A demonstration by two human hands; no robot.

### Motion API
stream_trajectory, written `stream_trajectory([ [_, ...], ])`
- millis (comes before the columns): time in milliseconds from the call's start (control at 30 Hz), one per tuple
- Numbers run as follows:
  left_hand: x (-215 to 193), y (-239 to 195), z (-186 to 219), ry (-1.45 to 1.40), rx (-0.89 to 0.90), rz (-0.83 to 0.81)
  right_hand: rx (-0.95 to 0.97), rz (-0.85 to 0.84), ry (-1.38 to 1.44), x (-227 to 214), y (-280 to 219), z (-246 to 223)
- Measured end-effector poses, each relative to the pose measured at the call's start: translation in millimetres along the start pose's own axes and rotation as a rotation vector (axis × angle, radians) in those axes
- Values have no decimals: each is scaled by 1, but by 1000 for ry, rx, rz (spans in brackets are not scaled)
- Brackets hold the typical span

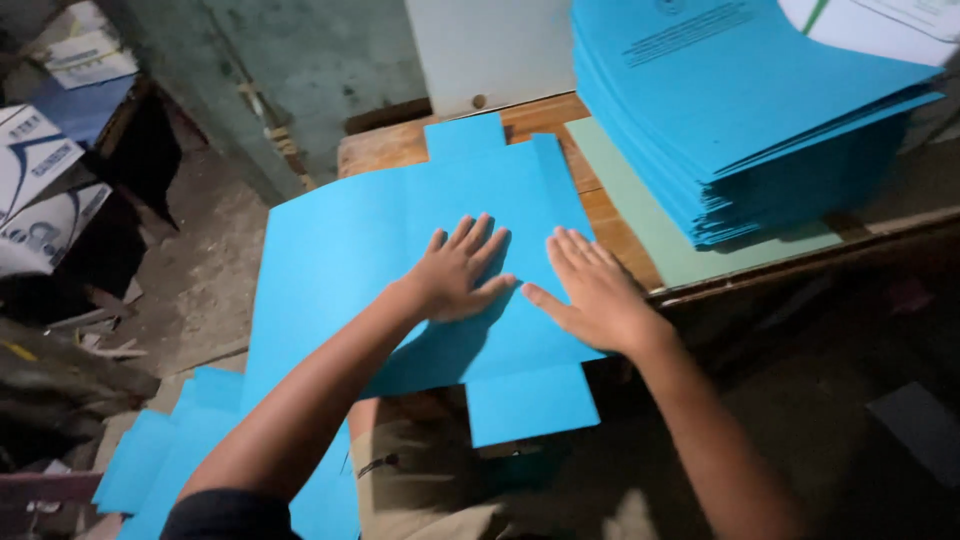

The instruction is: Folding pre-cut blue paper sheets into folders and stacking them on a wooden table.

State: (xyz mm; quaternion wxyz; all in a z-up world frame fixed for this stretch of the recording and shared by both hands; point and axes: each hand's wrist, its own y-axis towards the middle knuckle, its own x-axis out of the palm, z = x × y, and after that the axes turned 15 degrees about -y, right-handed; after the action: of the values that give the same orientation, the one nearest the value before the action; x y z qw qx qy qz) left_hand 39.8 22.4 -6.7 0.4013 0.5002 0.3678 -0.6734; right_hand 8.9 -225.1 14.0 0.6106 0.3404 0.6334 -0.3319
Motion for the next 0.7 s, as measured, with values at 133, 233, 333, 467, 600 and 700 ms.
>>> stream_trajectory([
  [133, -12, -41, 15, -105, -25, 56, 12, -40, -23, 0, 7, -3],
  [233, -11, -39, 14, -120, -31, 93, 34, -39, -53, 4, 17, -3],
  [333, -9, -35, 13, -122, -49, 93, 55, -17, -52, 7, 21, 0],
  [467, -12, -19, 3, -147, -96, 66, 68, -68, 0, 5, 39, 4],
  [600, -2, 9, -19, -117, -99, 110, 91, -73, 31, 6, 61, 9],
  [700, 11, 11, -25, -121, -84, 192, 80, -47, 47, 5, 63, 12],
])
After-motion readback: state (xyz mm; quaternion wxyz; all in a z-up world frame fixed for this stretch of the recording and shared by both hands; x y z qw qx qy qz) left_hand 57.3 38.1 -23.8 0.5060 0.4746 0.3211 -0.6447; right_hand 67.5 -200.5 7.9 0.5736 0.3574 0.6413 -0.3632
